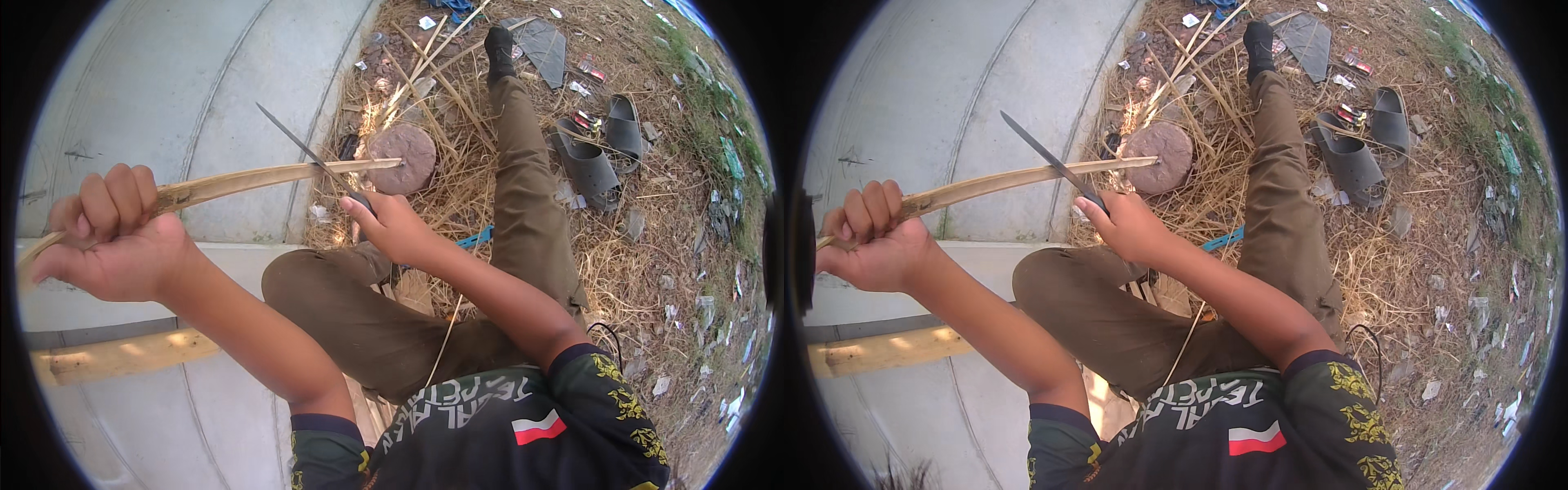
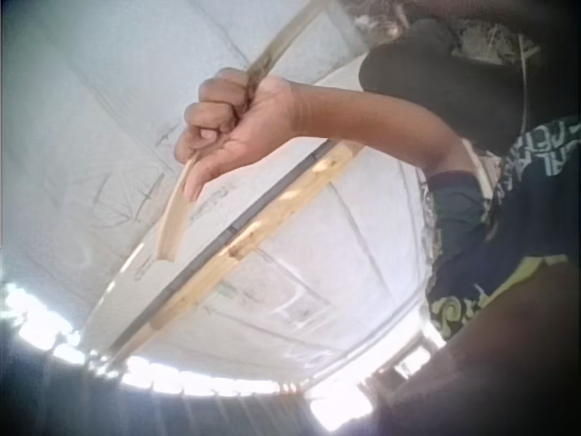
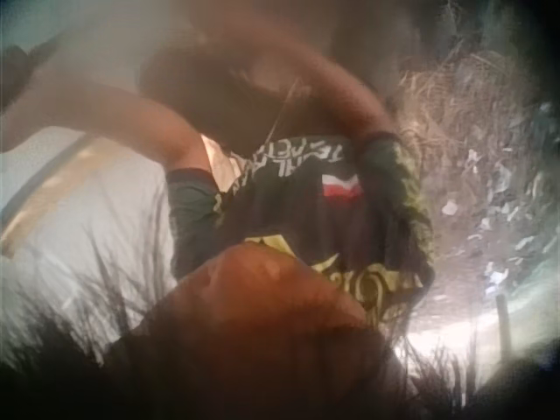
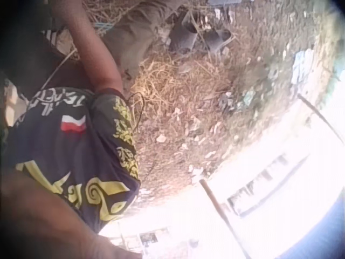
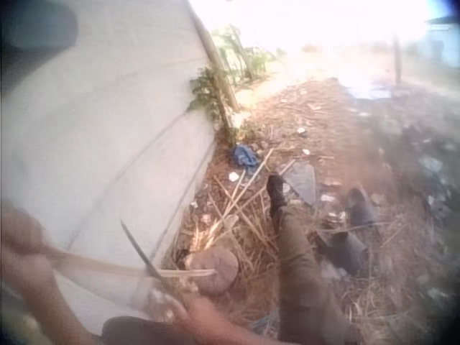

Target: The person sits on the ground and uses a large knife to split and sharpen a long, thin wooden stick. They repeatedly shave the wood to create a pointed tip and smooth the edges, holding the stick with one hand and the knife with the other.

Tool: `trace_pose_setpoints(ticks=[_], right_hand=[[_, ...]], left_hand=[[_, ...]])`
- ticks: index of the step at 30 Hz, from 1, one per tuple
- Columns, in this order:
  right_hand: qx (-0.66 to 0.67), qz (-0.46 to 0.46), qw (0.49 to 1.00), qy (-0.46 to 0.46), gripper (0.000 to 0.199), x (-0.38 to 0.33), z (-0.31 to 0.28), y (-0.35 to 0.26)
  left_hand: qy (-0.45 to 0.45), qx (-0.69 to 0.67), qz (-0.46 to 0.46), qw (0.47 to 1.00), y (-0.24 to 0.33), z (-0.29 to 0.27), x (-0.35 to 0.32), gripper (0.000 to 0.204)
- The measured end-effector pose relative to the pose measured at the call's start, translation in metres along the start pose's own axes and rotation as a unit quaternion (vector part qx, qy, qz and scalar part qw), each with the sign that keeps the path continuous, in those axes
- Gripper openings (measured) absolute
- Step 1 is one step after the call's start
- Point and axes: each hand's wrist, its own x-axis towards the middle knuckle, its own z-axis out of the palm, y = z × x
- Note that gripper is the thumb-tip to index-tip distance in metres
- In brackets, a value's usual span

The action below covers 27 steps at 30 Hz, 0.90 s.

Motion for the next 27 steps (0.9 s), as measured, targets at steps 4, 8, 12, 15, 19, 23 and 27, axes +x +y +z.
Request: trace_pose_setpoints(ticks=[4,8,12,15,19,23,27], right_hand=[[-0.155,0.171,0.969,0.087,0.053,0.026,0.002,0.123],[-0.214,0.187,0.956,0.072,0.058,0.04,-0.012,0.151],[0.169,0.344,0.923,0.002,0.056,0.045,-0.014,0.132],[0.401,0.425,0.811,0.003,0.054,0.04,-0.02,0.091],[0.237,0.283,0.928,0.059,0.054,0.032,-0.002,0.062],[-0.049,0.096,0.993,0.053,0.057,0.031,-0.002,0.06],[-0.26,0.239,0.935,0.041,0.059,0.034,-0.021,0.18]], left_hand=[[0.017,0.018,-0.012,1.0,0.0,0.014,0.002,0.069],[-0.07,-0.065,-0.041,0.995,-0.004,-0.006,0.013,0.071],[-0.025,0.025,0.003,0.999,-0.012,0.009,0.019,0.072],[-0.077,-0.043,-0.007,0.996,-0.012,0.01,0.021,0.066],[-0.106,-0.087,-0.031,0.99,-0.012,0.022,0.023,0.051],[-0.124,-0.123,-0.033,0.984,-0.013,0.011,0.025,0.045],[-0.104,-0.14,-0.073,0.982,-0.006,-0.008,0.024,0.065]])
